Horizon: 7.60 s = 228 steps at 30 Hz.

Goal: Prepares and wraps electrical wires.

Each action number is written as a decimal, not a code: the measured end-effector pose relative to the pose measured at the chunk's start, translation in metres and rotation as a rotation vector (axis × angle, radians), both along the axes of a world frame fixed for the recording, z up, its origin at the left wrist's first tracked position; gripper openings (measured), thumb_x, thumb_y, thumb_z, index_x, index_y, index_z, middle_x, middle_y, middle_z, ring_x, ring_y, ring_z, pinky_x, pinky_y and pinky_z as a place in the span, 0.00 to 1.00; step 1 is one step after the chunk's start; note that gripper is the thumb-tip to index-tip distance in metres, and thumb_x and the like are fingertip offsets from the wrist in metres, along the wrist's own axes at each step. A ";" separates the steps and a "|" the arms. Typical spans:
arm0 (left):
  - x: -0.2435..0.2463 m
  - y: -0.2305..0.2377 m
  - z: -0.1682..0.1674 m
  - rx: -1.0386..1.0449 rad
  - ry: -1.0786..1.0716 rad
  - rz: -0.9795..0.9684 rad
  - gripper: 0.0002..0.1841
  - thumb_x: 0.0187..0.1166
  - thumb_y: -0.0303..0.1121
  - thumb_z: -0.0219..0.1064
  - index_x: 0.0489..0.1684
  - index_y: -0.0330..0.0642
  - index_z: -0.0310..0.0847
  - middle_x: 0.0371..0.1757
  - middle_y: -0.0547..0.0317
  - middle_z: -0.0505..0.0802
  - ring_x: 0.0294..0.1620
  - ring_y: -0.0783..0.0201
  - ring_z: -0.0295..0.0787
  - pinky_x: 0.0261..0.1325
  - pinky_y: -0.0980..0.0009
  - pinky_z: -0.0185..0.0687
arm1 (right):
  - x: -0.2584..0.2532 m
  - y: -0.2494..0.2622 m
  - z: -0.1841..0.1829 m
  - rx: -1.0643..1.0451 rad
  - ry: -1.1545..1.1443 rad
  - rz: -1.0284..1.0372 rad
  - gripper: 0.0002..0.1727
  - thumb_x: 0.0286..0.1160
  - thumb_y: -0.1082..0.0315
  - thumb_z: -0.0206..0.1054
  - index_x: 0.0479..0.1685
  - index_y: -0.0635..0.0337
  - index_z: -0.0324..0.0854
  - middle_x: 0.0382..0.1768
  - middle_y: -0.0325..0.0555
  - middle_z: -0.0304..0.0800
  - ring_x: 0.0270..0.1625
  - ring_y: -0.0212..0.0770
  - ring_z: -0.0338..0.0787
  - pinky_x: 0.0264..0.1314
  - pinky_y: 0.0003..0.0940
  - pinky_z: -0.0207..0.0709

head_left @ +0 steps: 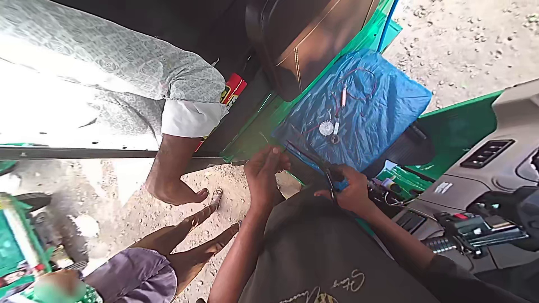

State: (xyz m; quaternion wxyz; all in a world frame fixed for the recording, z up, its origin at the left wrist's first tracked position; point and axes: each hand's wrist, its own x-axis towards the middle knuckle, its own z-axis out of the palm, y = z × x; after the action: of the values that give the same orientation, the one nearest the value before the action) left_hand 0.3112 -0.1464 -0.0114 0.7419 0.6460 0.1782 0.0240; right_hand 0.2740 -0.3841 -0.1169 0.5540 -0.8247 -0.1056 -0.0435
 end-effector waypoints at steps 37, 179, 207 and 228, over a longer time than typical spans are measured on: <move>0.000 -0.022 -0.008 0.071 -0.175 0.013 0.02 0.79 0.26 0.66 0.40 0.40 0.85 0.25 0.61 0.86 0.19 0.71 0.77 0.24 0.74 0.76 | 0.010 0.018 -0.002 -0.251 -0.102 -0.011 0.11 0.68 0.63 0.75 0.41 0.61 0.87 0.32 0.47 0.93 0.35 0.43 0.93 0.38 0.42 0.88; -0.024 -0.005 0.013 -0.512 -0.052 -0.106 0.06 0.82 0.31 0.66 0.34 0.42 0.83 0.15 0.68 0.72 0.14 0.73 0.67 0.22 0.77 0.68 | 0.067 -0.056 -0.172 -0.512 0.889 -0.353 0.25 0.70 0.54 0.76 0.54 0.66 0.84 0.47 0.66 0.90 0.53 0.68 0.90 0.57 0.72 0.79; -0.031 -0.004 0.015 -0.301 -0.091 -0.203 0.05 0.82 0.31 0.67 0.38 0.42 0.86 0.21 0.64 0.81 0.17 0.74 0.71 0.23 0.77 0.70 | 0.073 0.031 0.105 0.558 0.038 0.489 0.12 0.75 0.79 0.72 0.54 0.73 0.86 0.51 0.52 0.91 0.45 0.38 0.93 0.49 0.33 0.94; -0.032 -0.002 0.014 -0.405 0.008 -0.190 0.07 0.83 0.30 0.64 0.34 0.44 0.84 0.15 0.68 0.73 0.13 0.75 0.66 0.19 0.78 0.66 | 0.065 0.050 0.108 0.563 0.069 0.358 0.06 0.71 0.82 0.72 0.44 0.72 0.86 0.37 0.48 0.91 0.34 0.35 0.90 0.39 0.30 0.90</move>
State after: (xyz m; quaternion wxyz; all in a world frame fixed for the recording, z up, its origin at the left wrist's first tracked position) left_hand 0.2792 -0.1488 0.0025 0.8547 0.4978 0.1206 -0.0849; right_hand 0.3392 -0.3341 -0.0085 0.7621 -0.6087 -0.2137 0.0548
